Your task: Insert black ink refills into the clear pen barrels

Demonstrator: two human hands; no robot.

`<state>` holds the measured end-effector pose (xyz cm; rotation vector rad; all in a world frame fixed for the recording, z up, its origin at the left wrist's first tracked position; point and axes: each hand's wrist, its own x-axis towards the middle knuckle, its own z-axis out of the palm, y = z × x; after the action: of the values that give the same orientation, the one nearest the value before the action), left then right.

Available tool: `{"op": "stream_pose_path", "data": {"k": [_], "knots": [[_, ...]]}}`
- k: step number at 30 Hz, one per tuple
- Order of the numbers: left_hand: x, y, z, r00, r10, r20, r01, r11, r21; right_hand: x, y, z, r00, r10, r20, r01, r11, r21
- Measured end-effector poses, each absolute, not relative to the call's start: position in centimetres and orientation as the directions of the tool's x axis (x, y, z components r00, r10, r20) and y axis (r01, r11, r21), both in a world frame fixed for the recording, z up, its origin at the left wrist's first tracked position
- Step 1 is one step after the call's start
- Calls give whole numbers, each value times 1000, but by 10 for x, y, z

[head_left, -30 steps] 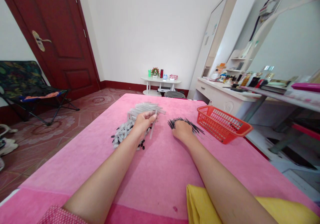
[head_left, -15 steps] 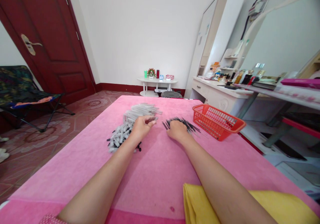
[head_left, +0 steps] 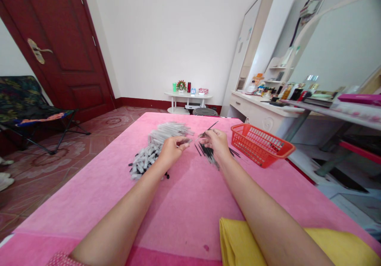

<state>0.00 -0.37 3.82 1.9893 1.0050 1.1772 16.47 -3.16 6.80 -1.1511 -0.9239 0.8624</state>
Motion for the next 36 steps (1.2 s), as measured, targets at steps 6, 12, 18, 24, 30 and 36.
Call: {"op": "stream_pose_path", "data": {"k": [6, 12, 18, 24, 30, 36], "knots": [[-6, 0, 39, 305, 827, 472, 354, -559, 750, 175, -30, 70, 361, 868, 341, 155, 304, -940], [-21, 4, 46, 206, 810, 548, 533, -563, 631, 193, -26, 66, 38, 842, 538, 629, 398, -668], [-30, 6, 51, 240, 753, 613, 625, -603, 495, 198, -23, 63, 4, 846, 533, 703, 377, -603], [-28, 1, 55, 316, 723, 615, 645, -639, 420, 197, -26, 64, -30, 824, 565, 744, 396, -538], [-25, -2, 54, 409, 691, 595, 680, -666, 307, 189, -37, 79, -142, 806, 575, 871, 378, -315], [-21, -3, 56, 481, 652, 586, 587, -736, 337, 177, -45, 92, -322, 752, 575, 884, 456, -102]]}}
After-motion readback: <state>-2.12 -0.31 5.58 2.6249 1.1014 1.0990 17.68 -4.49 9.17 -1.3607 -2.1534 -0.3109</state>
